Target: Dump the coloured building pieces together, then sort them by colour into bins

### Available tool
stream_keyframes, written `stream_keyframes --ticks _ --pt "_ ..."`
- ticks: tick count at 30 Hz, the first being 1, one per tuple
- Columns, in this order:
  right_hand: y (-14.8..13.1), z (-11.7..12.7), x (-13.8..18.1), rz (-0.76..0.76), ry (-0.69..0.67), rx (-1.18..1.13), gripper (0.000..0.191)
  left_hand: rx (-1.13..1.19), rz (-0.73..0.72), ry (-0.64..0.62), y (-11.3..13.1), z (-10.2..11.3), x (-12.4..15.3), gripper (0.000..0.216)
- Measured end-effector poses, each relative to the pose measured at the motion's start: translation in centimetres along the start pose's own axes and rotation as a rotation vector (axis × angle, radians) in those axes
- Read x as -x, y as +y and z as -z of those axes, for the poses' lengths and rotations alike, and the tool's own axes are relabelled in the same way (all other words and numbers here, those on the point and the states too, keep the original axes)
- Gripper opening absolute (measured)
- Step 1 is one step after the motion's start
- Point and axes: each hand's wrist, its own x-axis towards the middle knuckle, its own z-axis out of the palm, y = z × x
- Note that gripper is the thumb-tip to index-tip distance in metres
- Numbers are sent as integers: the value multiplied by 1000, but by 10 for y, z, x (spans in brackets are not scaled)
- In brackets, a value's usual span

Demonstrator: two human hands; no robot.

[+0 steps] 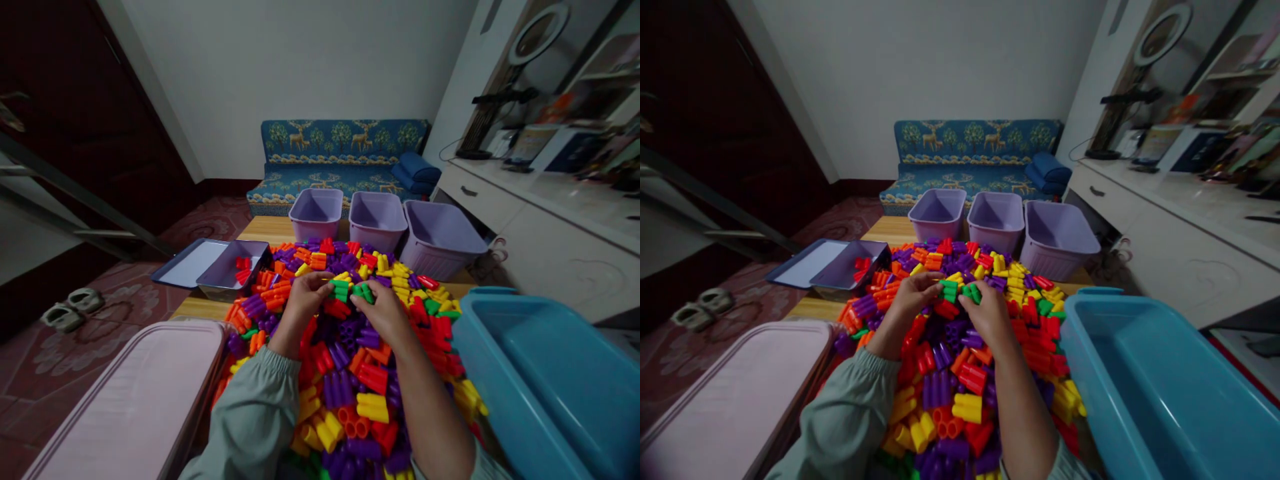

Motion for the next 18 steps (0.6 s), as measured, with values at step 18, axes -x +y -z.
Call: stream_keyframes --ticks 18 --pt "-21 -4 7 138 -102 -299 37 198 -80 -54 -5 -5 10 45"
